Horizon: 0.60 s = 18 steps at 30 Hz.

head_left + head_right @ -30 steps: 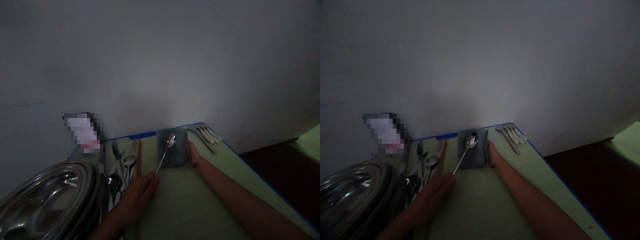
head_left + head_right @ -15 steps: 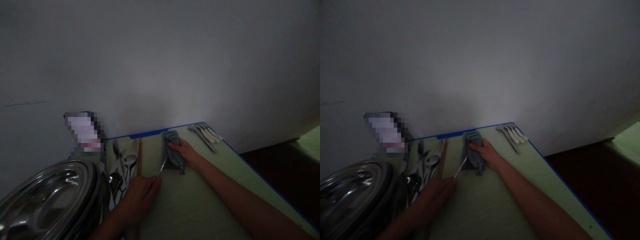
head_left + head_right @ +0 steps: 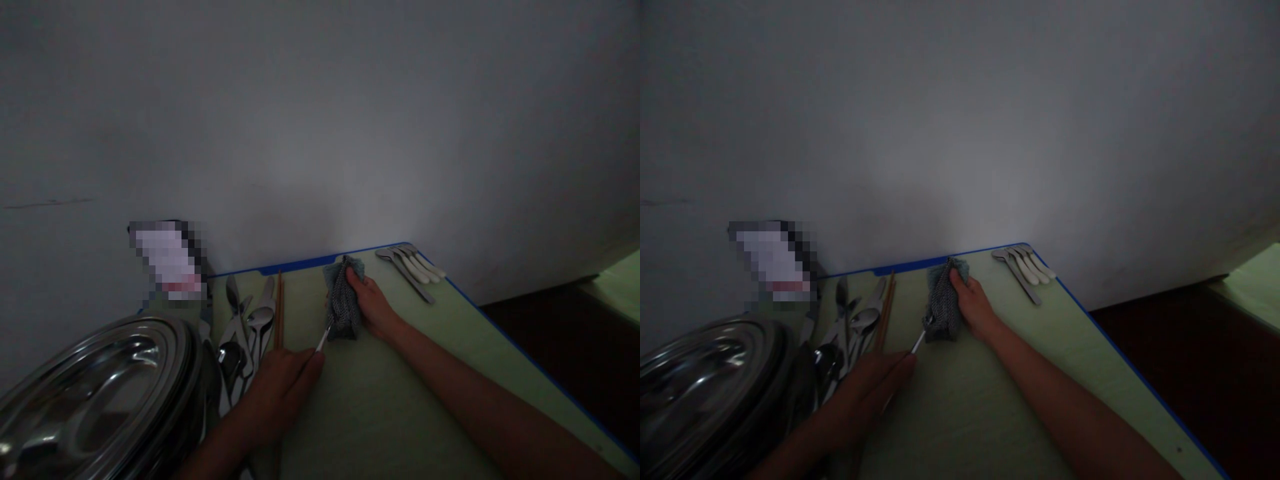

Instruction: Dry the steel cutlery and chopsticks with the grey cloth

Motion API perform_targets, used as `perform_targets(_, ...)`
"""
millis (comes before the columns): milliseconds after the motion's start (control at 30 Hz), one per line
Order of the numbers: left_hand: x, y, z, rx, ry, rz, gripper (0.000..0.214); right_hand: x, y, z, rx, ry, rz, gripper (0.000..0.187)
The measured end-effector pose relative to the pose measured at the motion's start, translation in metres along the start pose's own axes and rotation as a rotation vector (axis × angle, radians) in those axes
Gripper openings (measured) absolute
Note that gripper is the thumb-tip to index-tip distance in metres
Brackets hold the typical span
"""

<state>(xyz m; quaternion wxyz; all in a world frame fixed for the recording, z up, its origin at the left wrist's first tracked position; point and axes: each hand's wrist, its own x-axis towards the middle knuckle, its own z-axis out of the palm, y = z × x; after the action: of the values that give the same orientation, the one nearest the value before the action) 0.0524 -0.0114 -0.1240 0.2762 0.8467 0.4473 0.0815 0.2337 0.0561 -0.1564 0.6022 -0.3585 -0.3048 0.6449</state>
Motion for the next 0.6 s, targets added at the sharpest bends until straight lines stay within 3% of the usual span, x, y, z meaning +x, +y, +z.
perform_targets(367, 0.0014, 0.0000, 0.0002, -0.119, 0.011, -0.058, 0.044, -0.0030, -0.0072, -0.0046, 0.016, -0.165, 0.127, 0.027)
perform_targets(600, -0.0005, -0.0006, -0.0055, -0.101, -0.052, 0.038, 0.040, 0.0037, -0.0058, -0.0040, 0.177, 0.060, 0.010, 0.030)
